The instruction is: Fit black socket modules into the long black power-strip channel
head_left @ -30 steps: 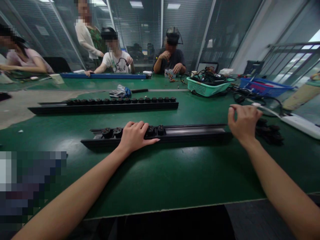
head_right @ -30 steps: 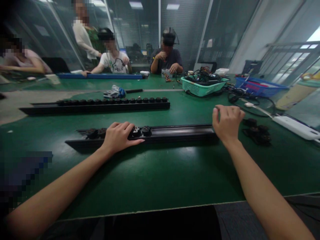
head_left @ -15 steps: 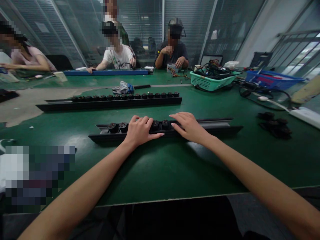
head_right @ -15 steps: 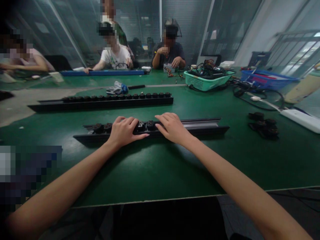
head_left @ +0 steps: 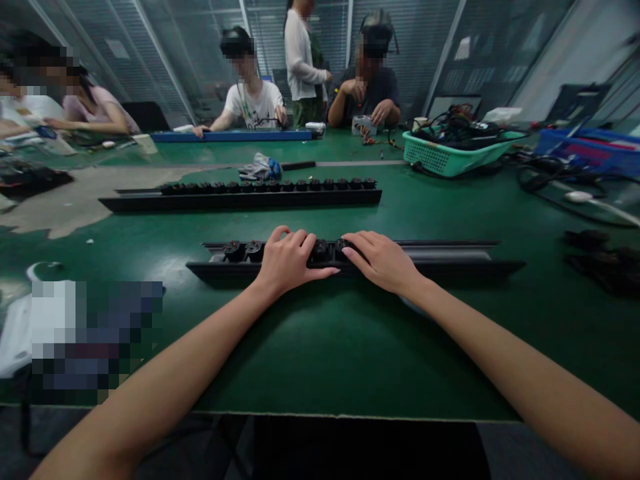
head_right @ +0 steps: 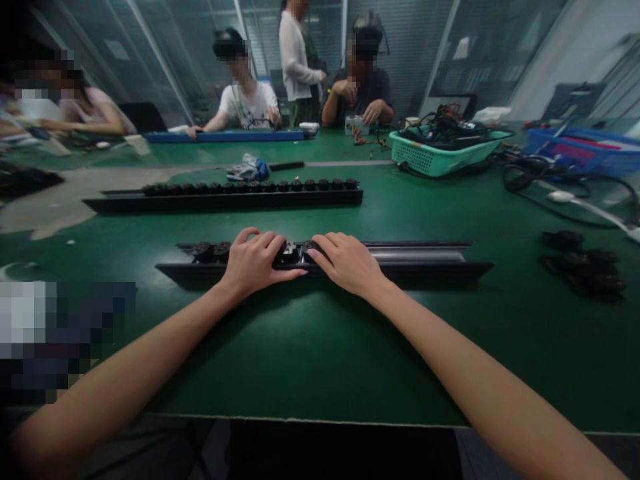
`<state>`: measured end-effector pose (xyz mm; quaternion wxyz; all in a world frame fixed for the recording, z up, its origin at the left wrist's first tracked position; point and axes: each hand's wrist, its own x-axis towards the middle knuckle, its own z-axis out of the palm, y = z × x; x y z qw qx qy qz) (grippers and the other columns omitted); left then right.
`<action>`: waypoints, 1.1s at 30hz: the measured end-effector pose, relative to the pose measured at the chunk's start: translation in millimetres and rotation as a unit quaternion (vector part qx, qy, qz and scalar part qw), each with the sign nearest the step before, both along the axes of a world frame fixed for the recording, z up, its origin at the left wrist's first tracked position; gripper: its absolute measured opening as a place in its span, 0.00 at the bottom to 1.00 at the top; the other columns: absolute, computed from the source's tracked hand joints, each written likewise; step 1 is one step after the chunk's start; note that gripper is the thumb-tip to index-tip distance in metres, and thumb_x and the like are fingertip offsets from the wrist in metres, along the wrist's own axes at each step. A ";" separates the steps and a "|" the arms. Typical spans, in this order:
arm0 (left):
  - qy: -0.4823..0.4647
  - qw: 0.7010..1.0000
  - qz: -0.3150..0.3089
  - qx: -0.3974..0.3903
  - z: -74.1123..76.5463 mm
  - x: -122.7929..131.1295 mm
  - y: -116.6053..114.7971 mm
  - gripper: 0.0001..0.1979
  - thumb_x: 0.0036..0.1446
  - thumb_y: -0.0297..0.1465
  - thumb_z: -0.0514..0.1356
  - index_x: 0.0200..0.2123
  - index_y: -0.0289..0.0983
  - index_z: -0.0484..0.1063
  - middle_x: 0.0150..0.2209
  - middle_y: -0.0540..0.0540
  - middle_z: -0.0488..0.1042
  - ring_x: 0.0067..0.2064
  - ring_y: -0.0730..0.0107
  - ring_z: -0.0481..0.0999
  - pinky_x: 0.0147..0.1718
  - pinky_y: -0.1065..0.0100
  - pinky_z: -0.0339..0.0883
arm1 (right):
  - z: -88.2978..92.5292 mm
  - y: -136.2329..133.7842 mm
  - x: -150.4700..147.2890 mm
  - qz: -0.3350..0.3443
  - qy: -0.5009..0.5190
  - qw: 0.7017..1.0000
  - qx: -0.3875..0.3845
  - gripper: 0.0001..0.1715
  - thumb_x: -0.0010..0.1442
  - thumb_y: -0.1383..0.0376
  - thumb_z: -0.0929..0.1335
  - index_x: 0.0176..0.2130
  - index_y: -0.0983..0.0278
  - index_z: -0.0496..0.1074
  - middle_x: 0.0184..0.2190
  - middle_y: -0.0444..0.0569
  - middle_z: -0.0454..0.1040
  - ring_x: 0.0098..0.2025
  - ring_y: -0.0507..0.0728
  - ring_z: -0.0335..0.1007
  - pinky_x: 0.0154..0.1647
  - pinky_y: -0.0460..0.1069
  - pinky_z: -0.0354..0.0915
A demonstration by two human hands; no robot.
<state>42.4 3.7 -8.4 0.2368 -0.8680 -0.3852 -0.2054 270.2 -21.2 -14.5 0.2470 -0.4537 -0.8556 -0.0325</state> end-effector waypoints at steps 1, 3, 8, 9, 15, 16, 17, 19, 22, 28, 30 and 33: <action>0.002 1.000 0.001 0.000 -0.2 0.0 0.0 0.34 0.54 0.61 0.50 0.37 0.35 0.73 0.34 0.40 0.75 0.34 0.58 0.74 0.49 0.54 0.61 | 0.7 -0.3 -0.8 -0.007 0.002 1.000 -0.002 0.28 0.70 0.51 0.55 0.54 0.65 0.68 0.47 0.56 0.74 0.48 0.61 0.68 0.49 0.55 0.61; 0.002 1.000 0.003 -0.001 -0.8 -0.1 0.0 0.33 0.55 0.61 0.50 0.37 0.35 0.73 0.34 0.40 0.75 0.34 0.58 0.74 0.48 0.54 0.61 | 1.6 -0.4 -2.1 -0.019 0.008 1.000 -0.009 0.28 0.68 0.48 0.57 0.53 0.64 0.69 0.45 0.55 0.74 0.46 0.61 0.69 0.47 0.54 0.62; -0.006 1.000 0.014 -0.003 -1.8 0.1 -0.5 0.31 0.55 0.58 0.52 0.37 0.36 0.73 0.34 0.41 0.76 0.33 0.57 0.75 0.46 0.53 0.60 | 3.4 1.9 -2.2 -0.026 0.051 0.997 -0.045 0.27 0.65 0.46 0.61 0.55 0.59 0.67 0.44 0.50 0.74 0.44 0.59 0.68 0.45 0.52 0.61; -0.005 1.000 0.017 -0.003 -1.8 0.3 -0.7 0.30 0.55 0.58 0.52 0.38 0.36 0.73 0.34 0.41 0.76 0.33 0.57 0.75 0.46 0.53 0.60 | 3.8 2.3 -2.0 -0.025 0.052 0.997 -0.051 0.27 0.65 0.46 0.61 0.55 0.58 0.67 0.43 0.50 0.74 0.45 0.59 0.68 0.45 0.52 0.61; -0.002 1.000 0.018 -0.003 -1.2 0.9 -1.1 0.30 0.56 0.58 0.51 0.37 0.36 0.72 0.34 0.41 0.76 0.33 0.58 0.75 0.46 0.53 0.60 | 4.2 0.4 -3.5 -0.035 0.040 0.997 -0.051 0.26 0.66 0.47 0.60 0.53 0.58 0.69 0.43 0.51 0.73 0.45 0.60 0.67 0.44 0.52 0.61; -0.001 1.000 0.019 -0.002 -1.2 0.8 -1.0 0.31 0.56 0.59 0.51 0.37 0.36 0.72 0.34 0.41 0.76 0.33 0.58 0.75 0.46 0.54 0.60 | 4.0 -0.3 -4.2 -0.036 0.040 0.997 -0.050 0.26 0.66 0.47 0.60 0.54 0.58 0.69 0.43 0.51 0.73 0.45 0.60 0.67 0.44 0.53 0.61; 0.000 1.000 0.019 -0.001 -1.2 0.6 -0.8 0.31 0.55 0.59 0.51 0.37 0.36 0.72 0.34 0.41 0.76 0.33 0.58 0.75 0.46 0.54 0.60 | 3.7 -0.9 -4.8 -0.037 0.041 0.997 -0.048 0.26 0.66 0.48 0.60 0.54 0.59 0.69 0.43 0.52 0.73 0.45 0.60 0.67 0.44 0.53 0.61; 0.001 1.000 0.019 0.001 -1.4 0.2 -0.5 0.33 0.55 0.60 0.50 0.37 0.36 0.72 0.34 0.41 0.76 0.33 0.58 0.75 0.46 0.54 0.60 | 2.8 -1.8 -5.8 -0.038 0.043 0.997 -0.047 0.26 0.67 0.48 0.60 0.54 0.59 0.69 0.44 0.52 0.72 0.45 0.60 0.67 0.44 0.53 0.61; 0.001 1.000 0.018 0.002 -1.7 -0.1 0.2 0.34 0.54 0.61 0.50 0.38 0.36 0.72 0.34 0.41 0.76 0.34 0.57 0.75 0.46 0.53 0.60 | 1.6 -2.6 -6.7 -0.042 0.042 0.998 -0.036 0.25 0.67 0.49 0.59 0.54 0.59 0.69 0.46 0.53 0.72 0.46 0.60 0.65 0.46 0.53 0.60; 0.006 1.000 0.018 0.002 -1.3 -0.1 0.9 0.30 0.56 0.58 0.51 0.38 0.36 0.72 0.34 0.41 0.76 0.34 0.57 0.75 0.46 0.53 0.59 | 2.9 -8.1 -14.9 -0.087 -0.004 0.996 0.032 0.25 0.67 0.51 0.59 0.53 0.62 0.71 0.48 0.57 0.67 0.50 0.63 0.57 0.49 0.56 0.54; 0.010 1.000 0.018 0.001 -1.3 -0.5 1.3 0.29 0.56 0.57 0.52 0.38 0.36 0.72 0.34 0.41 0.76 0.34 0.57 0.75 0.46 0.53 0.59 | 3.6 -10.1 -20.2 -0.102 -0.031 0.994 0.035 0.25 0.67 0.53 0.59 0.53 0.64 0.70 0.46 0.58 0.66 0.49 0.64 0.56 0.48 0.57 0.52; 0.018 1.000 0.019 0.001 -1.8 -1.2 1.8 0.29 0.56 0.57 0.52 0.38 0.36 0.72 0.34 0.41 0.76 0.33 0.57 0.75 0.45 0.53 0.60 | 3.5 -11.4 -26.3 -0.113 -0.044 0.992 0.029 0.26 0.68 0.55 0.58 0.57 0.66 0.67 0.45 0.58 0.68 0.48 0.64 0.56 0.46 0.57 0.50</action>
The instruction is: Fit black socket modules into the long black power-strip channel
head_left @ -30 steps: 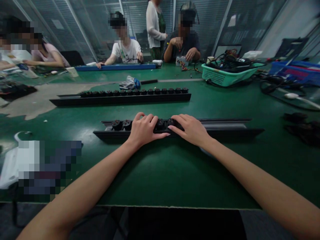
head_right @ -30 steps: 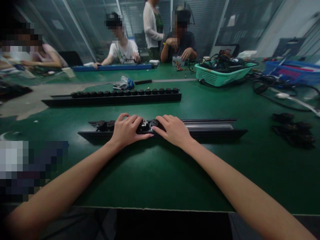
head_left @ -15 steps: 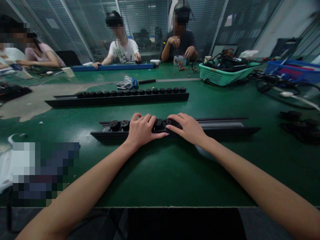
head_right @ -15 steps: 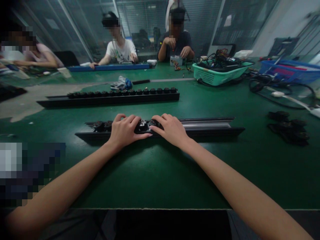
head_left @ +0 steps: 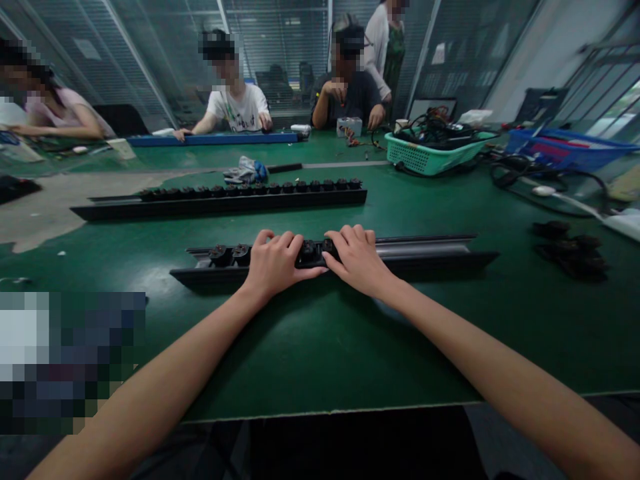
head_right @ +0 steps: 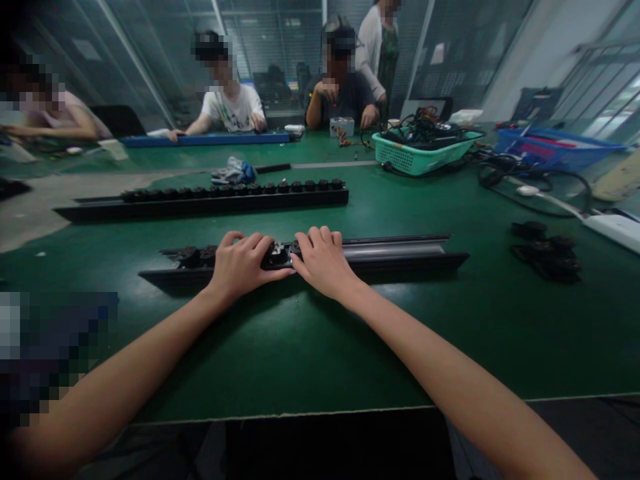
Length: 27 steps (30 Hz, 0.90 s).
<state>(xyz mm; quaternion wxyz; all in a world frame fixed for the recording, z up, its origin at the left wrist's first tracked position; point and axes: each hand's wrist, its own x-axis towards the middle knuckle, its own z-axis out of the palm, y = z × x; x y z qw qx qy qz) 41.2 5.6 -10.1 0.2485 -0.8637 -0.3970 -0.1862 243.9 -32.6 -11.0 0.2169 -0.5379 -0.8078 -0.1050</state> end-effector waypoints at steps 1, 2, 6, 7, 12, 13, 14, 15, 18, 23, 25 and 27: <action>0.001 1.000 0.000 0.001 -0.1 -0.2 0.1 0.29 0.56 0.57 0.52 0.38 0.36 0.72 0.34 0.41 0.76 0.33 0.57 0.75 0.45 0.53 0.60 | -0.2 0.1 -1.0 0.001 0.004 1.000 -0.003 0.26 0.68 0.55 0.57 0.58 0.66 0.66 0.45 0.58 0.69 0.48 0.64 0.57 0.46 0.56 0.50; 0.002 1.000 -0.001 0.002 -0.2 -0.2 0.1 0.29 0.56 0.57 0.52 0.38 0.36 0.72 0.34 0.41 0.76 0.33 0.57 0.75 0.45 0.54 0.60 | -0.3 0.4 -1.5 0.004 0.010 1.000 -0.005 0.27 0.68 0.54 0.57 0.58 0.66 0.65 0.45 0.57 0.70 0.48 0.64 0.57 0.46 0.56 0.50; -0.003 1.000 -0.003 0.004 0.2 0.0 -0.3 0.29 0.56 0.57 0.51 0.38 0.37 0.73 0.34 0.41 0.76 0.33 0.57 0.75 0.44 0.54 0.60 | 0.4 2.6 0.3 0.023 0.043 0.998 -0.027 0.26 0.68 0.50 0.57 0.53 0.64 0.69 0.43 0.55 0.73 0.47 0.63 0.60 0.46 0.55 0.50; -0.004 1.000 -0.004 0.003 0.4 0.1 -0.4 0.29 0.56 0.57 0.51 0.38 0.37 0.73 0.34 0.40 0.76 0.33 0.57 0.75 0.44 0.54 0.60 | 0.8 3.0 0.9 0.026 0.050 0.998 -0.032 0.26 0.68 0.50 0.57 0.53 0.64 0.69 0.44 0.55 0.73 0.47 0.63 0.60 0.45 0.55 0.50; -0.012 1.000 -0.010 -0.004 0.7 0.9 -0.2 0.31 0.56 0.59 0.50 0.38 0.37 0.74 0.34 0.40 0.76 0.33 0.57 0.74 0.44 0.53 0.60 | 2.2 2.8 1.9 0.030 0.062 0.997 -0.041 0.23 0.68 0.53 0.58 0.54 0.63 0.67 0.46 0.55 0.74 0.48 0.62 0.61 0.46 0.55 0.50; -0.014 1.000 -0.011 -0.005 0.7 1.1 -0.2 0.31 0.56 0.59 0.50 0.38 0.37 0.74 0.34 0.40 0.76 0.33 0.57 0.74 0.44 0.53 0.60 | 2.3 2.5 1.8 0.029 0.061 0.997 -0.041 0.23 0.68 0.54 0.58 0.55 0.63 0.67 0.46 0.55 0.74 0.48 0.62 0.61 0.46 0.55 0.50; -0.015 1.000 -0.010 -0.005 0.7 1.2 -0.2 0.31 0.56 0.59 0.50 0.38 0.37 0.74 0.34 0.40 0.76 0.33 0.57 0.74 0.44 0.53 0.60 | 2.3 2.3 1.7 0.028 0.060 0.997 -0.041 0.23 0.68 0.54 0.58 0.54 0.63 0.67 0.46 0.55 0.74 0.47 0.62 0.61 0.46 0.55 0.50; -0.016 1.000 -0.010 -0.006 0.7 1.3 -0.2 0.31 0.56 0.59 0.50 0.38 0.37 0.74 0.34 0.40 0.76 0.33 0.57 0.74 0.44 0.53 0.60 | 2.3 2.2 1.6 0.028 0.058 0.997 -0.041 0.23 0.69 0.54 0.58 0.54 0.63 0.67 0.46 0.55 0.74 0.47 0.62 0.61 0.46 0.55 0.50; -0.016 1.000 -0.009 -0.008 0.6 1.2 -0.4 0.32 0.56 0.59 0.49 0.38 0.37 0.74 0.34 0.39 0.76 0.33 0.57 0.74 0.44 0.53 0.59 | 1.7 2.4 1.6 0.025 0.052 0.998 -0.038 0.22 0.69 0.54 0.58 0.52 0.63 0.68 0.44 0.55 0.74 0.46 0.62 0.61 0.45 0.55 0.50; -0.013 1.000 -0.008 -0.010 0.5 0.6 -0.3 0.32 0.57 0.59 0.49 0.39 0.37 0.74 0.34 0.39 0.76 0.33 0.58 0.74 0.44 0.53 0.59 | 0.9 2.9 2.5 0.019 0.049 0.998 -0.033 0.21 0.68 0.54 0.58 0.51 0.63 0.69 0.43 0.55 0.74 0.46 0.62 0.60 0.45 0.55 0.50; -0.013 1.000 -0.008 -0.008 0.7 0.7 -0.4 0.31 0.57 0.59 0.50 0.39 0.36 0.74 0.34 0.39 0.76 0.33 0.57 0.74 0.43 0.53 0.59 | 1.3 2.7 3.1 0.018 0.052 0.998 -0.035 0.21 0.68 0.54 0.58 0.51 0.63 0.69 0.43 0.54 0.74 0.46 0.63 0.60 0.45 0.55 0.50; -0.014 1.000 -0.009 -0.008 1.1 0.9 -0.7 0.31 0.56 0.58 0.50 0.38 0.36 0.74 0.34 0.39 0.76 0.33 0.57 0.74 0.43 0.53 0.60 | 2.0 2.4 3.7 0.018 0.058 0.997 -0.038 0.21 0.68 0.54 0.59 0.51 0.62 0.69 0.43 0.54 0.74 0.46 0.63 0.60 0.44 0.55 0.50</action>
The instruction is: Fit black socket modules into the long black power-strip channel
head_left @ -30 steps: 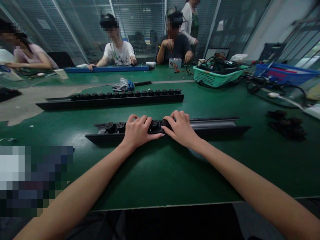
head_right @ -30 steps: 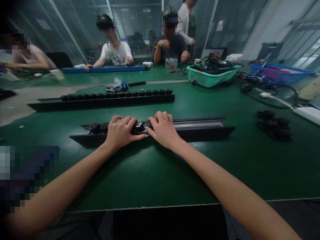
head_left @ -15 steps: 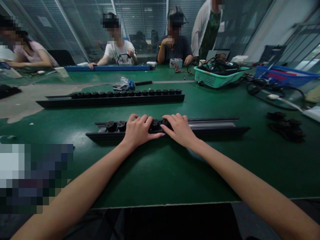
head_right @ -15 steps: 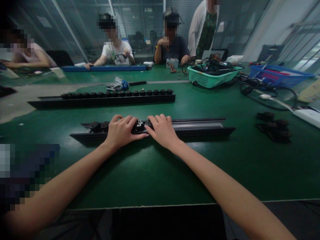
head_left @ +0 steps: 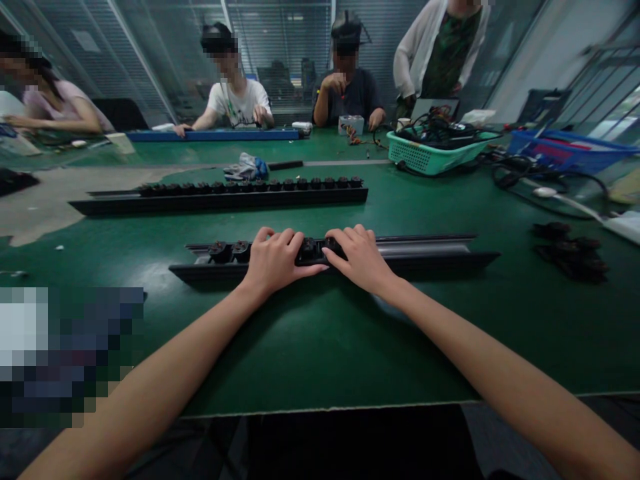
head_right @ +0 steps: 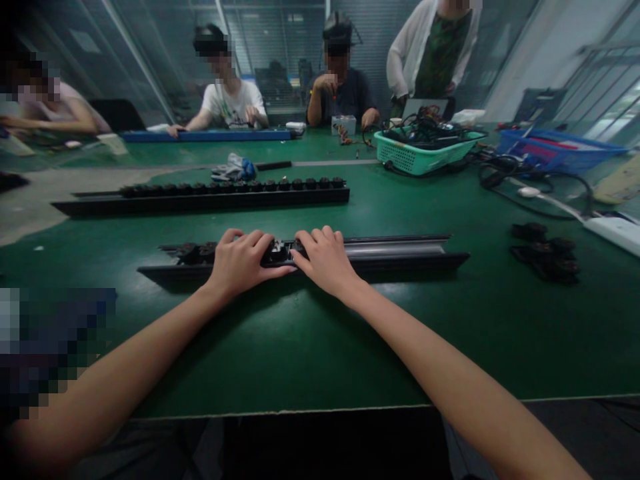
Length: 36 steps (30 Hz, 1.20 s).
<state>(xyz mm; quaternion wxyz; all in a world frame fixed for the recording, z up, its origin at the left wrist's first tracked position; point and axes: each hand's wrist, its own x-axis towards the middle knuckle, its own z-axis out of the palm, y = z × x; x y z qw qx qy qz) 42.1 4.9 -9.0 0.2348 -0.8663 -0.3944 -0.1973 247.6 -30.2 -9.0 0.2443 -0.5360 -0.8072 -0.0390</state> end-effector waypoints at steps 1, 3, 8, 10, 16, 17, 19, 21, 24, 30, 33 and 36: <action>0.000 1.000 0.000 -0.001 0.2 0.1 -0.1 0.31 0.56 0.58 0.50 0.38 0.36 0.73 0.34 0.39 0.76 0.33 0.57 0.74 0.44 0.53 0.60 | 0.4 -0.2 0.3 0.000 0.003 1.000 -0.001 0.20 0.68 0.54 0.59 0.50 0.62 0.69 0.42 0.54 0.74 0.46 0.63 0.60 0.44 0.55 0.50; 0.000 1.000 -0.002 -0.004 0.7 0.2 -0.4 0.30 0.56 0.58 0.50 0.38 0.37 0.73 0.34 0.39 0.76 0.33 0.57 0.74 0.44 0.53 0.60 | 1.0 -0.5 0.8 -0.001 0.005 1.000 -0.001 0.20 0.68 0.55 0.59 0.50 0.62 0.69 0.42 0.54 0.74 0.46 0.63 0.60 0.44 0.55 0.51; -0.007 1.000 -0.002 -0.008 0.7 0.4 -0.9 0.29 0.56 0.58 0.51 0.38 0.37 0.73 0.34 0.40 0.76 0.33 0.57 0.74 0.44 0.53 0.60 | 0.9 -0.4 2.5 -0.003 0.000 1.000 -0.002 0.20 0.67 0.55 0.59 0.50 0.62 0.69 0.42 0.55 0.74 0.46 0.63 0.60 0.44 0.55 0.51; -0.013 1.000 -0.004 -0.010 0.4 0.4 -0.7 0.29 0.56 0.57 0.51 0.38 0.38 0.73 0.34 0.40 0.76 0.32 0.57 0.74 0.44 0.53 0.60 | 0.6 -0.2 3.3 -0.001 0.001 1.000 -0.003 0.20 0.67 0.55 0.59 0.50 0.62 0.69 0.42 0.55 0.74 0.46 0.63 0.60 0.44 0.55 0.51; -0.009 1.000 -0.004 -0.009 0.4 0.0 -0.5 0.30 0.56 0.58 0.51 0.38 0.37 0.74 0.34 0.40 0.76 0.32 0.57 0.74 0.44 0.52 0.60 | 0.9 0.0 4.9 0.000 -0.001 1.000 -0.002 0.20 0.67 0.55 0.59 0.49 0.62 0.69 0.42 0.55 0.74 0.46 0.63 0.60 0.44 0.55 0.51; -0.006 1.000 -0.002 -0.007 0.5 0.0 -0.7 0.30 0.56 0.58 0.51 0.38 0.37 0.74 0.34 0.40 0.76 0.33 0.57 0.74 0.44 0.53 0.60 | 0.9 0.1 5.1 0.000 -0.003 1.000 -0.002 0.20 0.67 0.55 0.59 0.49 0.62 0.69 0.41 0.55 0.74 0.45 0.63 0.60 0.44 0.55 0.51; -0.001 1.000 0.000 -0.007 0.7 0.0 -0.9 0.31 0.56 0.58 0.51 0.39 0.37 0.73 0.35 0.39 0.76 0.33 0.57 0.74 0.44 0.53 0.60 | 0.6 0.4 5.3 -0.004 -0.008 1.000 0.001 0.20 0.67 0.55 0.59 0.49 0.63 0.70 0.41 0.54 0.74 0.45 0.63 0.60 0.44 0.55 0.51; -0.001 1.000 0.001 -0.007 0.6 0.1 -0.8 0.31 0.56 0.58 0.50 0.39 0.37 0.73 0.35 0.39 0.76 0.33 0.57 0.74 0.44 0.53 0.60 | 0.0 1.0 5.4 -0.007 -0.012 1.000 0.005 0.19 0.67 0.55 0.59 0.49 0.63 0.70 0.41 0.55 0.74 0.45 0.63 0.60 0.44 0.55 0.51; -0.005 1.000 -0.001 -0.006 0.2 0.2 -0.4 0.31 0.56 0.59 0.50 0.39 0.37 0.74 0.35 0.40 0.76 0.33 0.57 0.74 0.44 0.53 0.60 | -0.7 2.1 5.8 -0.012 -0.016 1.000 0.008 0.19 0.67 0.56 0.59 0.48 0.63 0.70 0.41 0.55 0.73 0.45 0.63 0.60 0.44 0.55 0.51; -0.006 1.000 -0.001 -0.002 0.1 0.1 -0.3 0.29 0.56 0.58 0.51 0.38 0.38 0.73 0.34 0.40 0.76 0.33 0.58 0.74 0.44 0.53 0.60 | -0.6 3.7 8.2 -0.009 -0.014 1.000 0.004 0.18 0.66 0.55 0.60 0.48 0.62 0.70 0.40 0.54 0.74 0.45 0.63 0.60 0.43 0.55 0.51; -0.009 1.000 -0.004 -0.010 0.6 0.3 -0.6 0.30 0.56 0.58 0.51 0.38 0.37 0.73 0.34 0.39 0.76 0.33 0.56 0.73 0.43 0.53 0.60 | -0.8 3.3 8.0 -0.012 -0.011 1.000 0.005 0.19 0.66 0.56 0.60 0.48 0.62 0.70 0.40 0.55 0.74 0.45 0.63 0.60 0.44 0.55 0.51; -0.008 1.000 -0.002 -0.012 0.8 0.3 -0.7 0.30 0.56 0.58 0.51 0.39 0.37 0.73 0.35 0.39 0.76 0.33 0.56 0.73 0.44 0.52 0.60 | -0.7 3.1 7.9 -0.013 -0.010 1.000 0.006 0.18 0.66 0.56 0.60 0.48 0.63 0.70 0.40 0.55 0.74 0.45 0.63 0.60 0.44 0.55 0.51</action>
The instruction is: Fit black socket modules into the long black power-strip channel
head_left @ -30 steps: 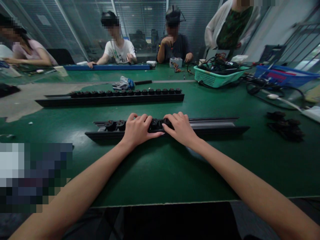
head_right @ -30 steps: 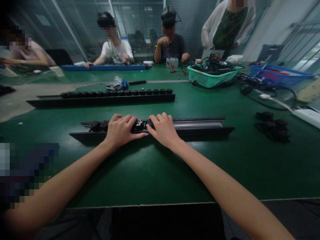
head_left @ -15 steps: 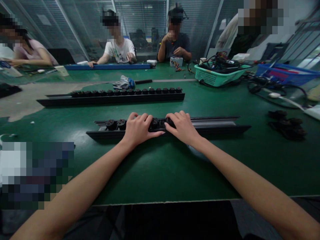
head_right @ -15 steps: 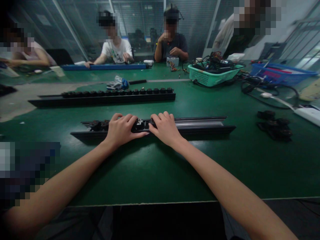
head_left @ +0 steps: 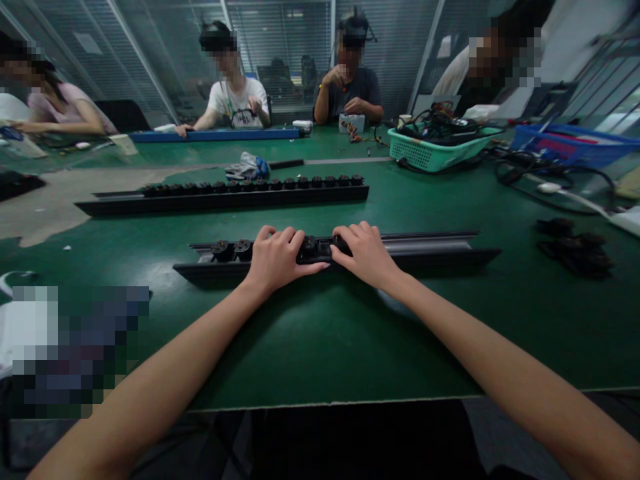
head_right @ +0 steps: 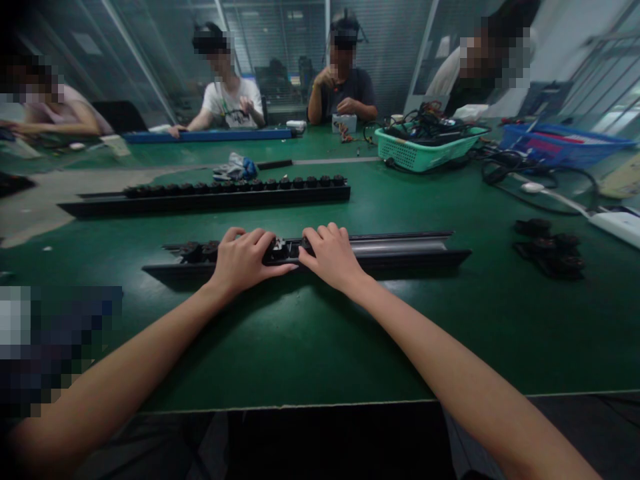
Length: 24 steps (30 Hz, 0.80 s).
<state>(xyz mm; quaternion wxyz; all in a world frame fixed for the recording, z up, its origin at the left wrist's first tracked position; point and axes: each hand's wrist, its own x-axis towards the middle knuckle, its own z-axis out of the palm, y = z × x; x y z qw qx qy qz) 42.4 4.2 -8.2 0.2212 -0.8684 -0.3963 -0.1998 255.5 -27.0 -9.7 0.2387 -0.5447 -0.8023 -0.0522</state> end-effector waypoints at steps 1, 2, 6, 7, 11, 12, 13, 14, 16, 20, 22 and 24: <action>0.001 1.000 0.001 0.001 -0.1 0.0 0.0 0.30 0.56 0.58 0.51 0.39 0.37 0.73 0.35 0.40 0.76 0.33 0.56 0.73 0.44 0.52 0.60 | 0.1 0.1 0.2 0.001 0.000 1.000 -0.001 0.18 0.65 0.57 0.60 0.47 0.63 0.70 0.40 0.55 0.74 0.45 0.63 0.60 0.44 0.55 0.52; 0.002 1.000 0.002 0.003 -0.1 0.0 0.0 0.30 0.56 0.58 0.51 0.39 0.37 0.73 0.35 0.40 0.76 0.33 0.56 0.74 0.44 0.53 0.60 | 0.1 0.2 0.5 0.001 0.000 1.000 -0.001 0.18 0.65 0.57 0.61 0.47 0.63 0.70 0.40 0.54 0.74 0.45 0.63 0.60 0.44 0.55 0.52; 0.008 1.000 0.003 0.007 -0.1 0.1 -0.3 0.30 0.56 0.58 0.51 0.39 0.37 0.73 0.35 0.40 0.76 0.33 0.57 0.74 0.44 0.53 0.60 | 0.1 0.7 1.8 -0.002 -0.001 1.000 0.000 0.18 0.65 0.57 0.60 0.47 0.63 0.70 0.40 0.54 0.74 0.44 0.63 0.60 0.43 0.55 0.52; 0.008 1.000 0.003 0.007 0.0 0.1 -0.5 0.30 0.56 0.58 0.51 0.39 0.37 0.73 0.35 0.40 0.76 0.33 0.57 0.74 0.44 0.53 0.60 | 0.0 0.9 2.0 -0.003 -0.001 1.000 0.001 0.18 0.65 0.57 0.60 0.47 0.63 0.70 0.40 0.55 0.74 0.44 0.63 0.60 0.43 0.55 0.52; 0.001 1.000 0.005 0.004 -0.1 0.1 -0.9 0.30 0.56 0.58 0.51 0.39 0.36 0.73 0.34 0.40 0.76 0.33 0.57 0.74 0.44 0.53 0.60 | -0.3 1.7 2.1 0.000 -0.006 1.000 -0.003 0.17 0.65 0.56 0.61 0.46 0.63 0.70 0.39 0.54 0.74 0.44 0.63 0.60 0.43 0.54 0.51; 0.002 1.000 0.006 0.005 -0.3 0.1 -0.9 0.30 0.56 0.58 0.51 0.39 0.36 0.73 0.34 0.40 0.76 0.33 0.57 0.74 0.44 0.53 0.60 | -0.5 1.9 2.0 -0.002 -0.008 1.000 -0.003 0.17 0.65 0.57 0.61 0.46 0.63 0.70 0.39 0.53 0.74 0.44 0.62 0.60 0.43 0.54 0.51; 0.004 1.000 0.007 0.007 -0.6 0.1 -0.8 0.30 0.56 0.57 0.51 0.38 0.36 0.73 0.34 0.40 0.76 0.33 0.56 0.74 0.44 0.54 0.60 | -0.6 2.1 1.8 -0.004 -0.009 1.000 -0.002 0.17 0.65 0.57 0.61 0.46 0.63 0.70 0.39 0.54 0.74 0.44 0.62 0.60 0.43 0.54 0.51; 0.006 1.000 0.008 0.009 -0.8 0.1 -0.6 0.30 0.56 0.57 0.51 0.38 0.36 0.72 0.34 0.40 0.76 0.33 0.56 0.74 0.44 0.54 0.60 | -0.8 2.2 1.7 -0.007 -0.011 1.000 -0.001 0.17 0.65 0.57 0.61 0.46 0.63 0.70 0.39 0.54 0.74 0.44 0.62 0.60 0.43 0.54 0.51; 0.011 1.000 0.009 0.012 -1.3 0.1 -0.4 0.30 0.56 0.57 0.51 0.38 0.36 0.72 0.34 0.40 0.76 0.33 0.56 0.75 0.45 0.54 0.60 | -0.9 2.3 1.5 -0.012 -0.013 1.000 0.002 0.17 0.64 0.57 0.61 0.46 0.63 0.70 0.39 0.54 0.74 0.44 0.62 0.60 0.43 0.54 0.50; 0.009 1.000 0.010 0.011 -1.3 -0.1 -0.6 0.30 0.56 0.57 0.51 0.39 0.36 0.72 0.35 0.40 0.76 0.34 0.57 0.75 0.45 0.54 0.60 | -0.1 2.7 3.4 -0.009 -0.014 1.000 -0.004 0.17 0.64 0.57 0.62 0.46 0.63 0.71 0.39 0.53 0.74 0.44 0.62 0.60 0.42 0.54 0.50; 0.010 1.000 0.011 0.009 -0.9 -0.2 -1.0 0.30 0.56 0.57 0.51 0.39 0.36 0.72 0.35 0.40 0.76 0.33 0.57 0.74 0.45 0.54 0.60 | 0.4 2.8 5.1 -0.009 -0.012 1.000 -0.006 0.17 0.64 0.57 0.62 0.46 0.63 0.71 0.38 0.53 0.74 0.43 0.62 0.60 0.42 0.54 0.50; 0.011 1.000 0.011 0.007 -0.3 -0.2 -1.4 0.30 0.56 0.57 0.51 0.39 0.35 0.72 0.35 0.40 0.76 0.33 0.57 0.74 0.45 0.54 0.60 | 0.4 3.0 6.7 -0.007 -0.008 1.000 -0.006 0.16 0.64 0.57 0.62 0.46 0.63 0.71 0.38 0.54 0.74 0.43 0.62 0.61 0.42 0.54 0.50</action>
